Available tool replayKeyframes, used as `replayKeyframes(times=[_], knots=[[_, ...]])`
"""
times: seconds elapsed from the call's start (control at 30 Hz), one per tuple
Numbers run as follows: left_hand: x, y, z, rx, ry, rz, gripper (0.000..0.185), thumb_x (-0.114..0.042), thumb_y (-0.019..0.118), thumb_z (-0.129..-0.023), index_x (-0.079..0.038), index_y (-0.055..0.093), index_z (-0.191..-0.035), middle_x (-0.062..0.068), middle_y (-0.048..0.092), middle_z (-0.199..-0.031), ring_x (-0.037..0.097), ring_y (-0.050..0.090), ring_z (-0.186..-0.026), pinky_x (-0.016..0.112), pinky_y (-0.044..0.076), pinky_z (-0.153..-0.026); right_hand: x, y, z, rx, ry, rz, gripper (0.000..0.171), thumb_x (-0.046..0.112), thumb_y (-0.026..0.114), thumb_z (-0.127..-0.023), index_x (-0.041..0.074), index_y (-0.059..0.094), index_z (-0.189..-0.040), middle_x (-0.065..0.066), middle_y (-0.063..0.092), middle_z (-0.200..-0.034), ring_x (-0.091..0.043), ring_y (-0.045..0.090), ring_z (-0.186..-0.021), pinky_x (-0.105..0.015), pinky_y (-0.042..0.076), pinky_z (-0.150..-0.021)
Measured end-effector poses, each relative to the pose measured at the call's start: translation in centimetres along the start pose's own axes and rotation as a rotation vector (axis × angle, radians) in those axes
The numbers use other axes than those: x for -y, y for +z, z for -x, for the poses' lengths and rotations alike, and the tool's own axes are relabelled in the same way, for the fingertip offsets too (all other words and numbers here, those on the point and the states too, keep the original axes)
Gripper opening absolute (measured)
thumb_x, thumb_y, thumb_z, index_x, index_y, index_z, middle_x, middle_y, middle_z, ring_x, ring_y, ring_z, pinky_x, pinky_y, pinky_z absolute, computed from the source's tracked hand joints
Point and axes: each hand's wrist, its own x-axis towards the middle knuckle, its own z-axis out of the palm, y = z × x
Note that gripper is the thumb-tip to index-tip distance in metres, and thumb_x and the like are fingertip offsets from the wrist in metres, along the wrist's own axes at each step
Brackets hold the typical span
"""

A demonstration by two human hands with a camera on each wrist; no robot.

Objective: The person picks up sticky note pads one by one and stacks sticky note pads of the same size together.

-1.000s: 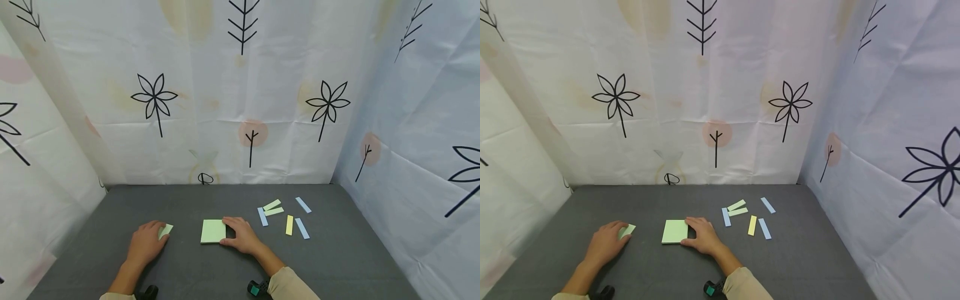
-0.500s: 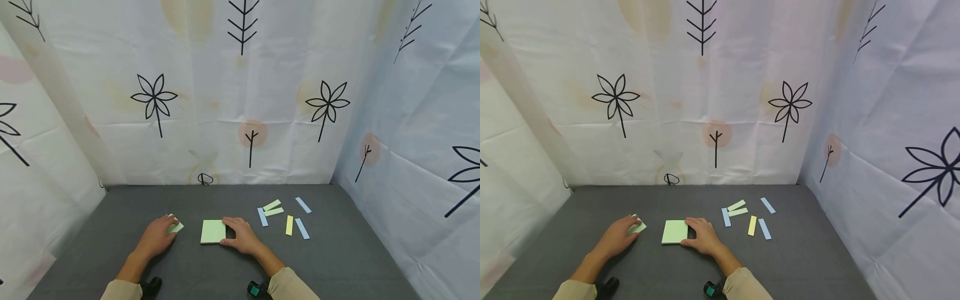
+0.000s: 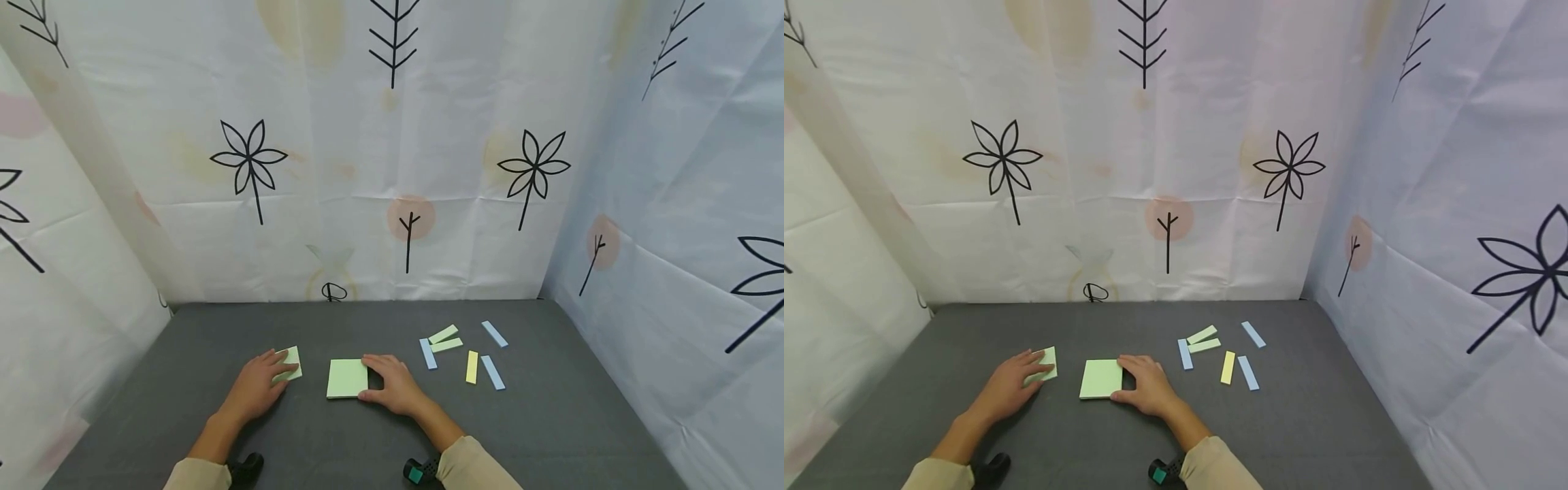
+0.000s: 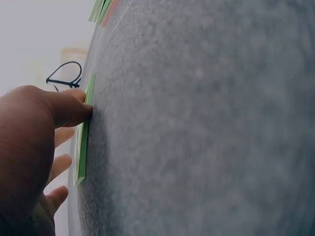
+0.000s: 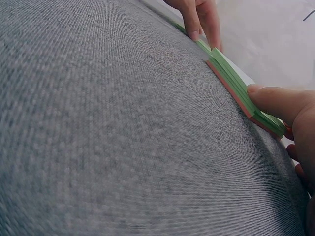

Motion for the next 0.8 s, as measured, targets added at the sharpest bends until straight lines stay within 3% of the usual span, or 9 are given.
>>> replayKeyframes(times=[0.2,0.37,0.47,0.63,0.8], knots=[[0.8,-0.1,0.1,-0.054,0.015,0.006,0.035,-0.018,0.078,-0.08,-0.009,0.071,-0.114,0.018,0.061,-0.127,0.041,0.054,-0.118,0.058,0.038,-0.096,-0.1,-0.1,0.0,-0.002,-0.011,0.0,0.066,0.039,0.074,-0.086,0.009,0.052,-0.141,-0.002,0.05,-0.143,-0.024,0.043,-0.13,-0.058,0.032,-0.101],[1.2,-0.3,-0.1,-0.125,0.142,-0.042,0.023,-0.016,0.082,-0.076,-0.011,0.074,-0.097,0.011,0.07,-0.108,0.035,0.063,-0.106,0.052,0.046,-0.089,-0.1,-0.1,0.0,-0.01,-0.015,-0.007,0.067,0.038,0.074,-0.086,0.008,0.052,-0.141,-0.003,0.05,-0.143,-0.025,0.043,-0.13,-0.058,0.032,-0.101],[1.2,-0.4,-0.2,-0.126,0.179,-0.078,0.02,-0.015,0.082,-0.075,-0.013,0.073,-0.094,0.009,0.071,-0.103,0.032,0.065,-0.101,0.051,0.048,-0.085,-0.2,-0.1,0.0,-0.015,-0.029,-0.003,0.066,0.038,0.073,-0.086,0.006,0.052,-0.14,-0.004,0.051,-0.142,-0.026,0.043,-0.13,-0.058,0.033,-0.1],[1.0,-0.5,-0.4,-0.083,0.122,-0.105,0.014,-0.016,0.077,-0.081,-0.015,0.073,-0.094,0.007,0.071,-0.099,0.029,0.066,-0.095,0.05,0.05,-0.081,-0.3,0.0,0.0,-0.02,-0.048,-0.004,0.065,0.038,0.073,-0.087,0.005,0.052,-0.14,-0.006,0.051,-0.142,-0.028,0.044,-0.129,-0.059,0.034,-0.099],[1.1,-0.8,-0.5,-0.058,0.005,-0.027,0.011,-0.014,0.069,-0.089,-0.011,0.075,-0.098,0.007,0.071,-0.098,0.032,0.066,-0.096,0.052,0.048,-0.083,-0.3,0.1,0.1,-0.013,-0.047,-0.008,0.065,0.039,0.072,-0.087,0.006,0.052,-0.14,-0.006,0.05,-0.143,-0.028,0.044,-0.129,-0.058,0.033,-0.099]])
